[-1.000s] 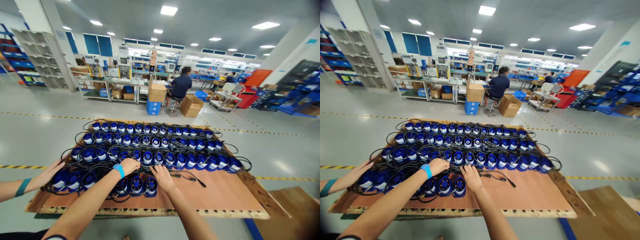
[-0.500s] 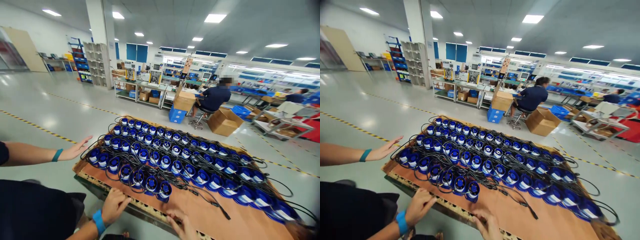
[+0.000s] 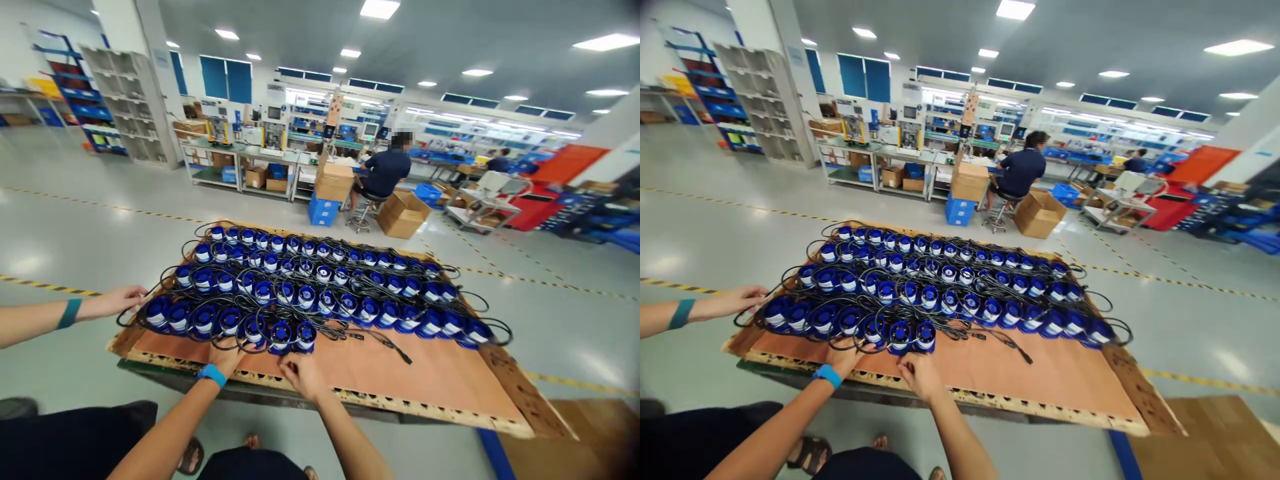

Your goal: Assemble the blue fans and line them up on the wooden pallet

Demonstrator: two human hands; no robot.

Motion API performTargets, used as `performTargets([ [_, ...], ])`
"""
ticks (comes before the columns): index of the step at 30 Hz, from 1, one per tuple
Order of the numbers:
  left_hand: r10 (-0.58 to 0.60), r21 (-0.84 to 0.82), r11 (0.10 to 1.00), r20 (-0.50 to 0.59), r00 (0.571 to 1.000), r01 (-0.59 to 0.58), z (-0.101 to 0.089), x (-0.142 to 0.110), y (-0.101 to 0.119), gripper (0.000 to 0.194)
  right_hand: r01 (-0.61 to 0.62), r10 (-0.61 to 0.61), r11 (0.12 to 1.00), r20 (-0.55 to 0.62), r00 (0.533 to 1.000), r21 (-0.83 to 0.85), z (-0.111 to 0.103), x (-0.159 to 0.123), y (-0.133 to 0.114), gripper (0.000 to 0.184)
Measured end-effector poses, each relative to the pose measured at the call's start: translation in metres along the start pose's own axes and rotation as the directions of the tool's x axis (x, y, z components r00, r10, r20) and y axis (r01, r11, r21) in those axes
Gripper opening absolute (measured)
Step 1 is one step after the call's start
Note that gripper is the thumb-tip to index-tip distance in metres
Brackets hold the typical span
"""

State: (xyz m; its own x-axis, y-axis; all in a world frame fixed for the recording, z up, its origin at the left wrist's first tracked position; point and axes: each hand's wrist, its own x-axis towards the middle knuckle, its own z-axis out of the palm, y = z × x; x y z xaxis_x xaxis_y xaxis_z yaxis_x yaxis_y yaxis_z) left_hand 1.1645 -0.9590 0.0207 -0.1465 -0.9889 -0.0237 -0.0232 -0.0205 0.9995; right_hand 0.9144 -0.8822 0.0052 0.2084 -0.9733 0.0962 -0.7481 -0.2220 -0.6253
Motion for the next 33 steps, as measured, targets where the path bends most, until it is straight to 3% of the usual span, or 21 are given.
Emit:
performTargets([
  [2,0.060,0.169,0.983,0.037,0.998,-0.066,-0.006,-0.003,-0.009,0.025,-0.143,0.150,0.989,-0.272,0.951,0.047,0.007,-0.008,0.012,0.021],
  [4,0.104,0.341,0.931,0.084,0.991,-0.127,-0.008,-0.010,-0.018,0.028,-0.220,0.242,0.970,-0.486,0.840,0.103,0.013,-0.013,0.022,0.042],
  [5,0.116,0.419,0.895,0.118,0.986,-0.155,-0.005,-0.014,-0.022,0.032,-0.224,0.253,0.967,-0.529,0.810,0.120,0.015,-0.012,0.025,0.058],
  [7,0.134,0.586,0.771,0.233,0.963,-0.249,0.005,-0.022,-0.026,0.041,-0.216,0.247,0.969,-0.536,0.807,0.121,0.020,-0.005,0.026,0.075],
  [9,0.117,0.679,0.644,0.369,0.922,-0.353,0.020,-0.025,-0.024,0.044,-0.269,0.278,0.958,-0.545,0.791,0.099,0.024,0.005,0.025,0.069],
  [12,0.078,0.659,0.624,0.483,0.872,-0.421,0.039,-0.018,-0.013,0.031,-0.342,0.320,0.937,-0.573,0.755,0.073,0.029,0.016,0.023,0.059],
  [19,0.066,0.622,0.615,0.571,0.818,-0.484,0.042,0.000,0.000,0.029,-0.311,0.281,0.949,-0.555,0.783,0.041,0.017,0.012,0.017,0.068],
  [22,0.065,0.642,0.599,0.556,0.828,-0.479,0.040,-0.002,-0.003,0.030,-0.330,0.307,0.943,-0.516,0.799,0.051,0.011,0.014,0.014,0.066],
  [29,0.134,0.733,0.541,0.410,0.902,-0.413,0.027,-0.009,-0.003,0.041,-0.338,0.339,0.937,-0.470,0.815,0.088,0.011,0.020,0.014,0.065],
  [31,0.162,0.736,0.524,0.407,0.899,-0.428,0.025,-0.011,-0.002,0.036,-0.309,0.337,0.941,-0.420,0.842,0.137,0.005,0.017,0.010,0.078],
  [33,0.224,0.711,0.493,0.454,0.863,-0.502,0.028,-0.019,-0.007,0.028,-0.252,0.311,0.948,-0.404,0.861,0.192,-0.003,0.001,0.005,0.091],
])
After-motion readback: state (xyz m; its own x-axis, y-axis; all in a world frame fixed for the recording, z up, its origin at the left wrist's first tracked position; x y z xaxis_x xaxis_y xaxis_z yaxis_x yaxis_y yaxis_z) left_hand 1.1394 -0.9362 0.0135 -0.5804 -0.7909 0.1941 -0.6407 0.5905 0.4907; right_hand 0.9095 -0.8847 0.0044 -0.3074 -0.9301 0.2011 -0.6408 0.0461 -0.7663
